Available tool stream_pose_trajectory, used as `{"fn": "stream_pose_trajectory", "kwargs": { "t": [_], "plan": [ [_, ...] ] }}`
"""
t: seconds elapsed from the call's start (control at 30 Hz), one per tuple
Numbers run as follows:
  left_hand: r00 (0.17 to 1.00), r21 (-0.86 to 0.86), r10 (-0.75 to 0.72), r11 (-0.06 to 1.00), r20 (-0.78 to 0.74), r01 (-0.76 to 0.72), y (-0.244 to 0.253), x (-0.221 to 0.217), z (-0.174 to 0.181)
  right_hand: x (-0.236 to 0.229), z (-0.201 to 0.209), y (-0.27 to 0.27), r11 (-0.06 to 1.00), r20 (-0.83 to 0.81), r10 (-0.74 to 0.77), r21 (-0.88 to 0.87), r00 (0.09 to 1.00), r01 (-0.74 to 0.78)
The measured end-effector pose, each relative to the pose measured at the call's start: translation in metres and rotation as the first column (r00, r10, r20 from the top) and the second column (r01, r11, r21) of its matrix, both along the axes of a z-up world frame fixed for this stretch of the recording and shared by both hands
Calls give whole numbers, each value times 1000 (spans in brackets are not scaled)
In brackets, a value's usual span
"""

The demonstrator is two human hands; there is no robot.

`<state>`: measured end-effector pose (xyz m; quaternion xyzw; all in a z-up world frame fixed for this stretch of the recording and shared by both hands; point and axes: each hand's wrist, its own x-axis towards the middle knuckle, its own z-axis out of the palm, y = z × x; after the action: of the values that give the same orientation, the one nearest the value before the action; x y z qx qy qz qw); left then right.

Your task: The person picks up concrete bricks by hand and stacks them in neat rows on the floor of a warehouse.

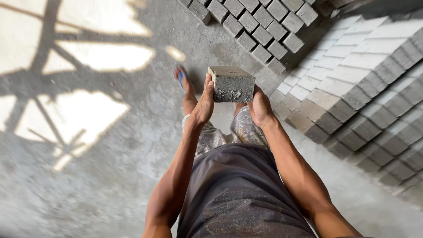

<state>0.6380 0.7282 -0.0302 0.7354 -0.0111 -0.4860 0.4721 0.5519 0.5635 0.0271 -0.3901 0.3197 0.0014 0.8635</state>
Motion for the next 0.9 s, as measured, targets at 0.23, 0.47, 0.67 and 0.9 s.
{"fn": "stream_pose_trajectory", "kwargs": {
  "t": [0.23, 0.47, 0.67, 0.9],
  "plan": [
    [966, -152, -254, 958, -43, 245, 20, 153, -74, 120, -114, 36, 946, -179, -324, -73, 929, 316],
    [921, -174, -388, 909, -23, 378, 1, 258, -301, 194, -362, 55, 898, -242, -439, -80, 865, 433],
    [930, -254, -361, 907, -62, 335, -11, 278, -533, 205, -592, 55, 717, -562, -579, -5, 591, 697],
    [898, -110, -429, 892, 98, 438, -4, 291, -683, 231, -721, 53, 529, -434, -775, -48, 459, 847]
  ]
}}
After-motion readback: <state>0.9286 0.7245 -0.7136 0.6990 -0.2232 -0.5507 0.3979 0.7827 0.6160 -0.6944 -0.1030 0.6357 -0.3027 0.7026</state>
